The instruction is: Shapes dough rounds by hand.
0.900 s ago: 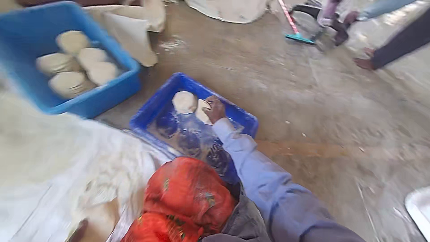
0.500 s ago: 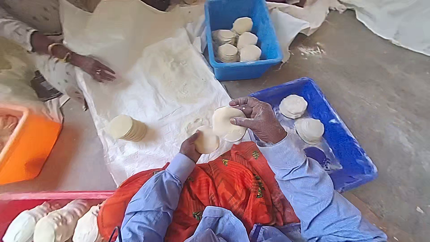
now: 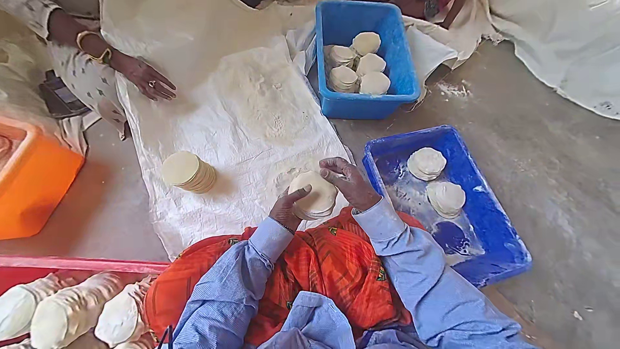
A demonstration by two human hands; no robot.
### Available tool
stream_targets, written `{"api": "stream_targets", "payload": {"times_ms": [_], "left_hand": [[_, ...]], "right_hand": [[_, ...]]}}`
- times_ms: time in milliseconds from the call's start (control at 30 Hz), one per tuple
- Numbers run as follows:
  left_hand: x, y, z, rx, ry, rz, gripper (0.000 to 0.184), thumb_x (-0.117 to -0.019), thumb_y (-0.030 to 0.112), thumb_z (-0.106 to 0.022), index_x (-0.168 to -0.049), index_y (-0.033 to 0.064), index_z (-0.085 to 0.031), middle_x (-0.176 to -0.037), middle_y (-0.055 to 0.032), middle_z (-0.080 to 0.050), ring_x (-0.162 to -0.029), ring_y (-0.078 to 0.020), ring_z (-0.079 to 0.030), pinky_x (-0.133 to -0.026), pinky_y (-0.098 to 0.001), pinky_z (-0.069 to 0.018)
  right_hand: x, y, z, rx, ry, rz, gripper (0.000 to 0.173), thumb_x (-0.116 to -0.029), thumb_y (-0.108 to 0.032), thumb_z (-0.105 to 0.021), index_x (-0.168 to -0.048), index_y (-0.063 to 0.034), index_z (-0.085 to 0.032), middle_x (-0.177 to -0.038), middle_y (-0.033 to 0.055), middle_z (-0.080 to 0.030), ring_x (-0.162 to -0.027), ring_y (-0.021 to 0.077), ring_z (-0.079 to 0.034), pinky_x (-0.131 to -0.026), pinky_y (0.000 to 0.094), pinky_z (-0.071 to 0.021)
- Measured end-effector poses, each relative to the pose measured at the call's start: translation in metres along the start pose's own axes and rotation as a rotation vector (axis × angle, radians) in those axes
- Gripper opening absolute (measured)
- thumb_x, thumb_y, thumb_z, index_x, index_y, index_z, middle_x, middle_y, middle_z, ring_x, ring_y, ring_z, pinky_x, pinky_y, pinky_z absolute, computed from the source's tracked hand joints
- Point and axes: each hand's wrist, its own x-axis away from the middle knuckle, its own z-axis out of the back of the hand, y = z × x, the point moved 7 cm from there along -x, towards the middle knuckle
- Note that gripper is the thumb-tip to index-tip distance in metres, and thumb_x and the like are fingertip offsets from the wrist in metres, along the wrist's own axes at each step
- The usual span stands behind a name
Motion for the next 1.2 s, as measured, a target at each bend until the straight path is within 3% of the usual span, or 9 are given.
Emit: {"api": "stream_targets", "payload": {"times_ms": [100, 200, 300, 500, 633, 833, 1000, 1067, 1200], "left_hand": [[0.002, 0.002, -0.003, -0.043, -0.019, -0.024, 0.053, -0.0903, -0.01, -0.064, -0.139, 0.0027, -0.047, -0.113, -0.0183, -0.067, -0.097, -0.0277, -0.07, -0.088, -0.0464, -0.0592], [0.01, 0.006, -0.011, -0.113, -0.066, -0.038, 0.054, -0.0887, -0.015, -0.059, -0.138, 0.0029, -0.047, -0.111, -0.0166, -0.067, -0.094, -0.0256, -0.07, -0.086, -0.0436, -0.0597], [0.012, 0.004, -0.014, -0.169, -0.089, -0.042, 0.055, -0.0871, -0.017, -0.059, -0.137, 0.0028, -0.049, -0.11, -0.0156, -0.068, -0.093, -0.0243, -0.07, -0.084, -0.0421, -0.0607], [0.012, 0.003, -0.013, -0.221, -0.106, -0.068, 0.049, -0.0856, -0.017, -0.061, -0.131, -0.0004, -0.053, -0.104, -0.0131, -0.07, -0.09, -0.0208, -0.071, -0.083, -0.0386, -0.061], [0.015, 0.003, -0.016, -0.309, -0.07, -0.087, 0.042, -0.0854, -0.018, -0.062, -0.124, -0.0027, -0.057, -0.1, -0.0114, -0.07, -0.086, -0.0181, -0.071, -0.08, -0.0354, -0.0612], [0.01, 0.001, -0.012, -0.383, -0.084, -0.132, 0.048, -0.0829, -0.015, -0.068, -0.128, -0.0041, -0.057, -0.106, -0.0145, -0.07, -0.092, -0.0191, -0.071, -0.084, -0.0358, -0.0613], [0.01, 0.003, -0.014, -0.4, -0.103, -0.157, 0.048, -0.0826, -0.014, -0.07, -0.127, -0.0031, -0.058, -0.107, -0.0131, -0.07, -0.094, -0.0181, -0.071, -0.084, -0.0354, -0.061], [0.009, 0.003, -0.014, -0.414, -0.121, -0.171, 0.049, -0.0822, -0.013, -0.07, -0.128, -0.003, -0.057, -0.108, -0.0129, -0.07, -0.095, -0.0177, -0.071, -0.085, -0.0352, -0.061], [0.011, 0.004, -0.017, -0.514, -0.16, -0.214, 0.05, -0.0814, -0.01, -0.071, -0.129, -0.0031, -0.058, -0.108, -0.0118, -0.071, -0.096, -0.015, -0.071, -0.087, -0.0337, -0.0605]], "right_hand": [[-0.003, 0.004, 0.002, -0.132, -0.065, -0.034, 0.059, -0.1045, -0.045, -0.049, -0.144, -0.0014, -0.052, -0.143, 0.0147, -0.058, -0.133, 0.0203, -0.054, -0.11, 0.0411, -0.0458], [-0.004, 0.005, 0.002, -0.19, -0.127, -0.022, 0.044, -0.1038, -0.029, -0.057, -0.136, 0.0011, -0.058, -0.133, 0.0133, -0.064, -0.12, 0.0135, -0.062, -0.104, 0.0323, -0.0508], [0.0, 0.003, 0.001, -0.21, -0.113, 0.013, 0.037, -0.1045, -0.023, -0.057, -0.131, 0.0021, -0.061, -0.125, 0.0125, -0.068, -0.113, 0.0106, -0.065, -0.101, 0.0292, -0.0524], [0.027, -0.033, 0.013, 0.174, 0.123, 0.4, 0.025, -0.0957, -0.017, -0.068, -0.116, -0.0032, -0.074, -0.123, 0.0118, -0.072, -0.117, 0.0219, -0.067, -0.102, 0.0395, -0.0527], [0.036, -0.039, 0.006, 0.422, 0.101, 0.398, 0.031, -0.0816, -0.012, -0.082, -0.11, -0.0019, -0.076, -0.114, 0.0168, -0.073, -0.113, 0.0358, -0.066, -0.101, 0.0508, -0.0502], [0.044, -0.035, 0.002, 0.483, 0.162, 0.417, 0.021, -0.0738, -0.009, -0.085, -0.093, -0.0056, -0.076, -0.102, 0.0139, -0.073, -0.103, 0.0342, -0.066, -0.091, 0.0482, -0.0532], [0.054, -0.031, 0.002, 0.513, 0.18, 0.5, 0.014, -0.0736, -0.006, -0.079, -0.087, -0.0084, -0.077, -0.105, 0.0131, -0.073, -0.105, 0.0348, -0.065, -0.092, 0.0458, -0.0533], [0.055, -0.03, 0.004, 0.49, 0.195, 0.516, 0.017, -0.075, -0.011, -0.08, -0.092, -0.0073, -0.077, -0.106, 0.0132, -0.073, -0.106, 0.0338, -0.066, -0.093, 0.0449, -0.0533], [0.054, -0.031, 0.007, 0.504, 0.158, 0.487, 0.044, -0.0758, -0.018, -0.084, -0.115, -0.0022, -0.074, -0.109, 0.0165, -0.072, -0.107, 0.0352, -0.066, -0.096, 0.0466, -0.0528]]}}
